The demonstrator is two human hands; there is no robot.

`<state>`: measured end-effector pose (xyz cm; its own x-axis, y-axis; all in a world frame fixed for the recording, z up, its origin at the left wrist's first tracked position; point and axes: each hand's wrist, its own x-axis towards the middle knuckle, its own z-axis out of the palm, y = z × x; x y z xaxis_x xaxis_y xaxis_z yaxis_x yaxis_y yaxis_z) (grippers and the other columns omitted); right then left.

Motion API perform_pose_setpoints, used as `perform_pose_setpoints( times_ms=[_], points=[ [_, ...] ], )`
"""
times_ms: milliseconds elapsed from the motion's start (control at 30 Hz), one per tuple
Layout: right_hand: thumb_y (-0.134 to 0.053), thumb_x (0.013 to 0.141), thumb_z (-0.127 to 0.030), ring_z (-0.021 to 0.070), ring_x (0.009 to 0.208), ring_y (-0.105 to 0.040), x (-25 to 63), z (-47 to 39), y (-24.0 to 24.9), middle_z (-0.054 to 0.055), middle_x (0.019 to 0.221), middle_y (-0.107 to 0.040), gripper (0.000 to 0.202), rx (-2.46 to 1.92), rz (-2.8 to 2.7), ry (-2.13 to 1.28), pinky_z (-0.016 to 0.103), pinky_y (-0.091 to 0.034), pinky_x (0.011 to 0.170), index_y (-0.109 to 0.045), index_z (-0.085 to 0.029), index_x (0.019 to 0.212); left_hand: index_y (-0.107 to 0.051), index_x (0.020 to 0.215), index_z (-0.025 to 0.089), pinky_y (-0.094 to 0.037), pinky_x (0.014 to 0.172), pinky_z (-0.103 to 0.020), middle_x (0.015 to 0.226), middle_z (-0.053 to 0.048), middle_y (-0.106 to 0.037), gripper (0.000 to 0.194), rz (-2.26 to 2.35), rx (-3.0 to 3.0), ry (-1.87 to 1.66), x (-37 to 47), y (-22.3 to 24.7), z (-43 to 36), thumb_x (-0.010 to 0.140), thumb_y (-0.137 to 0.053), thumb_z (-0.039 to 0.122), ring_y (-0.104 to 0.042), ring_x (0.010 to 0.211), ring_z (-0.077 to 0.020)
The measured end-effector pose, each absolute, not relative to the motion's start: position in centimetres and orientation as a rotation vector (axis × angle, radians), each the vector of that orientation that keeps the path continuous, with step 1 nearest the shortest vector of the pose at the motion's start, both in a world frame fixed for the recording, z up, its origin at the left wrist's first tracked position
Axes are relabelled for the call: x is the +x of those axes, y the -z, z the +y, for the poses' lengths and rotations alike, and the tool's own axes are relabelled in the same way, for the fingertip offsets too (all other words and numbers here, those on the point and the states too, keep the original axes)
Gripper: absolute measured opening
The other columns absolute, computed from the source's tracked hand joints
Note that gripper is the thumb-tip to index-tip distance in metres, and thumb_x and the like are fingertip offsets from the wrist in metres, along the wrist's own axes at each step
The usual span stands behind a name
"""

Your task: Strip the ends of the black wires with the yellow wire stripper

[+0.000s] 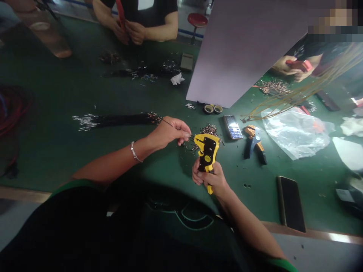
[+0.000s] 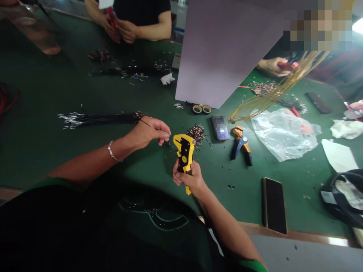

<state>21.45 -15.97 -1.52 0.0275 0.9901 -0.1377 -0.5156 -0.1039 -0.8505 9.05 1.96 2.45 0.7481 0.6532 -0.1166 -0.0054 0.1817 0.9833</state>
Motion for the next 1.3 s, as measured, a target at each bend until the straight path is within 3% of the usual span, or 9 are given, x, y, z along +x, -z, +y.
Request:
perform_pose_setpoints(
  times_ms=[700,1300],
  points=[
    [-0.064,0.065,-0.011,0.0069,0.041,-0.043,20.8,-15.3,3.5,-0.005,0.06,-0.052,0.019,-1.125,-0.692,-1.358,0.024,-0.035,0.038,-0.053,-0.018,0.08,-0.066,0.068,0.007,-0.043,0.041,-0.022,0.055,-0.004,-0.065,0.012,0.609,1.298,-0.464,9.9,1.0,3.9,0.064,-0.076,0.014,-0.053,0.04,-0.0063],
    [-0.063,0.063,-0.007,0.0062,0.039,-0.042,20.9,-14.9,4.2,-0.004,0.06,-0.055,0.022,-1.002,-0.616,-1.419,0.02,-0.034,0.036,-0.054,-0.016,0.081,-0.064,0.068,0.006,-0.042,0.04,-0.021,0.054,-0.005,-0.065,0.014,0.626,1.273,-0.465,9.8,1.6,4.2,0.063,-0.076,0.014,-0.053,0.038,-0.0058]
  ],
)
